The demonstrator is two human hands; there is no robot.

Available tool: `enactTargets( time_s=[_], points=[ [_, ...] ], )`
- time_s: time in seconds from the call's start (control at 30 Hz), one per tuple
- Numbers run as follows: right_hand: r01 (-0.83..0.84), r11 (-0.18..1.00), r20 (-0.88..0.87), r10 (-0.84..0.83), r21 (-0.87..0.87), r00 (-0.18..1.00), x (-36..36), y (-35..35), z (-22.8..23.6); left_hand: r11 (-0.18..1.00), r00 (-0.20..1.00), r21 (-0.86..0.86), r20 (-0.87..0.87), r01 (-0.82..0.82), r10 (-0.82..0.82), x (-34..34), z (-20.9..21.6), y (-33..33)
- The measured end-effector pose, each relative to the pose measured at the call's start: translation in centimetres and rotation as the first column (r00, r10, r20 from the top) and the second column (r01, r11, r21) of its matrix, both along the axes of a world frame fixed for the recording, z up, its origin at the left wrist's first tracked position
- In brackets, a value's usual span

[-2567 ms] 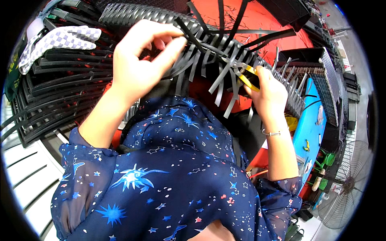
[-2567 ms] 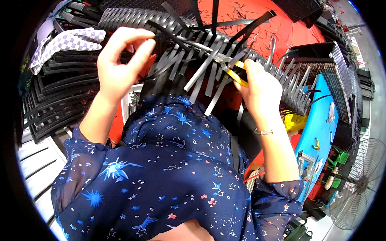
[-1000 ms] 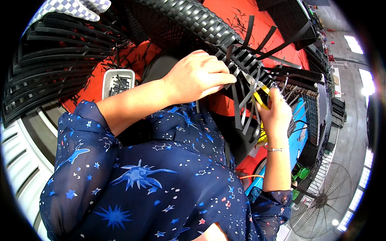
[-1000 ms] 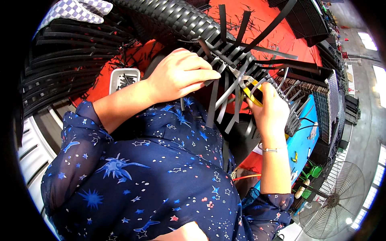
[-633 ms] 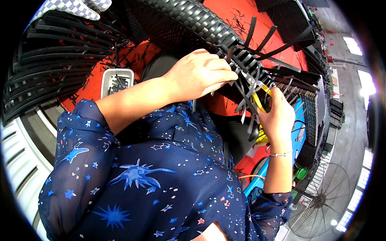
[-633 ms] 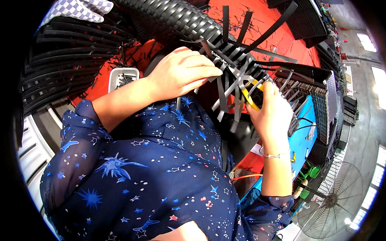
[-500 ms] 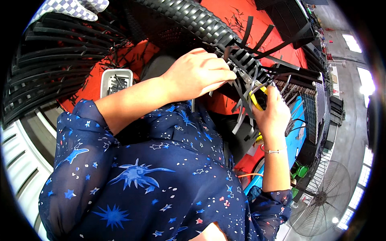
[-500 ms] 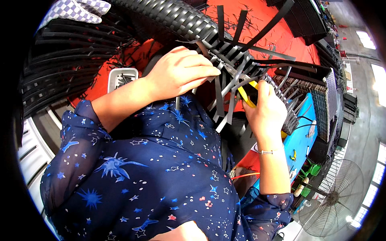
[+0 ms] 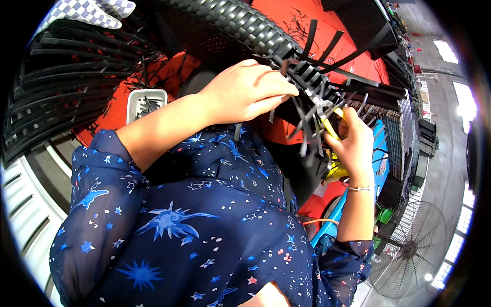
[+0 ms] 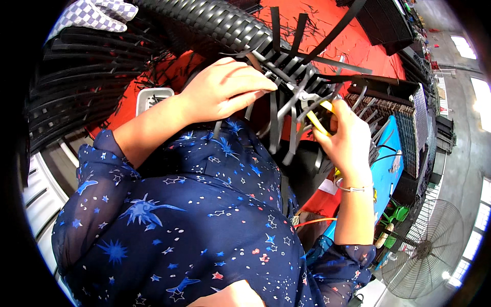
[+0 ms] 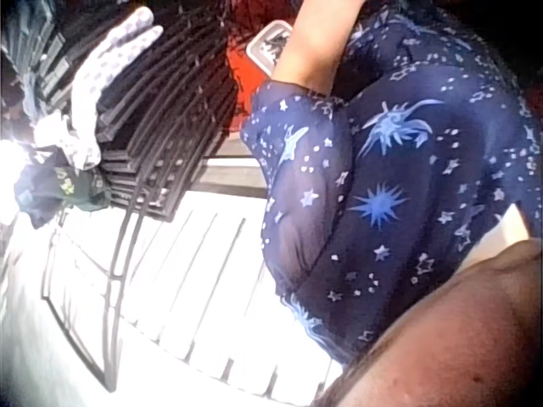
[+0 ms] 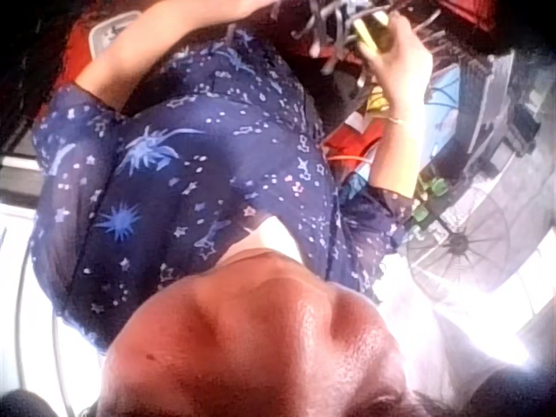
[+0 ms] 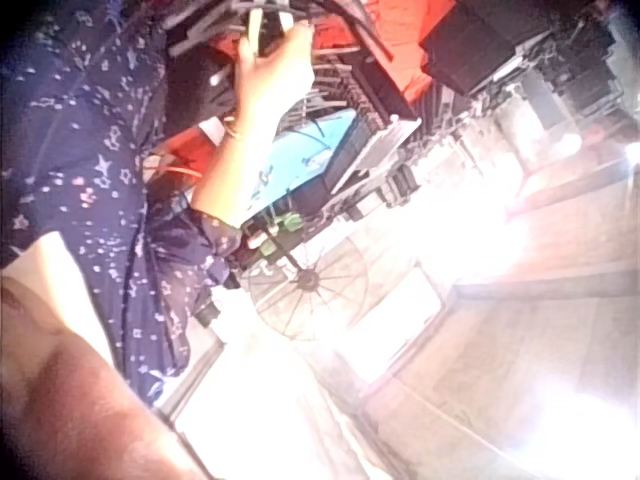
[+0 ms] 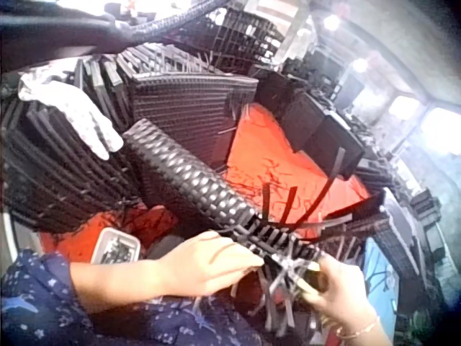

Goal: The person uses yellow-handled pliers to trim the ends of black plastic strips attached to a large woven circular frame. They systematically cut the strips to a uniform length and then adjust the remaining pieces by hand.

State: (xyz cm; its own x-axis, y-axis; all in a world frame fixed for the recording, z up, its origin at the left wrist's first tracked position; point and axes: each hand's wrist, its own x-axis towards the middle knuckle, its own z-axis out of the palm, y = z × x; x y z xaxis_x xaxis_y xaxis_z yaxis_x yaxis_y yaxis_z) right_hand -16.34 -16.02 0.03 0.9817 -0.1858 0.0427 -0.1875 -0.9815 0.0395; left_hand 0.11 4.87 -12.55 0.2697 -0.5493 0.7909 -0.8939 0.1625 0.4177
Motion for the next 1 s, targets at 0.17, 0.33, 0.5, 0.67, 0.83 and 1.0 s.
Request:
enactTargets(
  time_s=[0.17, 0.33, 0.5, 0.67, 0.83, 1.0],
  points=[
    [0.032, 0.979, 0.075, -0.017, -0.2, 0.997, -0.6, 0.5, -1.4, 0.999, 0.999, 0.034, -0.021, -0.033, 0.033, -0.3, -0.1, -0.1],
    [-0.076, 0.964, 0.146, 0.116, -0.255, 0.982, -0.5, 0.7, -2.4, 0.998, 0.997, -0.016, -0.055, -0.053, 0.052, -0.8, 0.4, -0.2],
    [-0.076, 0.962, 0.148, 0.118, -0.262, 0.982, -0.7, 0.7, -2.3, 0.988, 0.943, -0.154, -0.332, -0.017, -0.036, -1.4, 0.6, -0.8],
    [-0.097, 0.964, 0.167, 0.141, -0.249, 0.976, -0.8, 1.1, -2.1, 0.985, 0.954, -0.171, -0.298, -0.034, -0.018, -1.5, 0.4, -0.7],
    [-0.078, 0.964, 0.158, 0.12, -0.253, 0.98, -0.5, 1.7, -1.8, 0.982, 0.976, -0.186, -0.22, -0.036, -0.006, -1.5, 0.4, -0.6],
    [-0.078, 0.96, 0.162, 0.125, -0.268, 0.979, -0.1, 2.0, -2.1, 0.986, 0.983, -0.161, -0.184, -0.044, 0.013, -1.7, 0.6, -0.3]
  ],
)
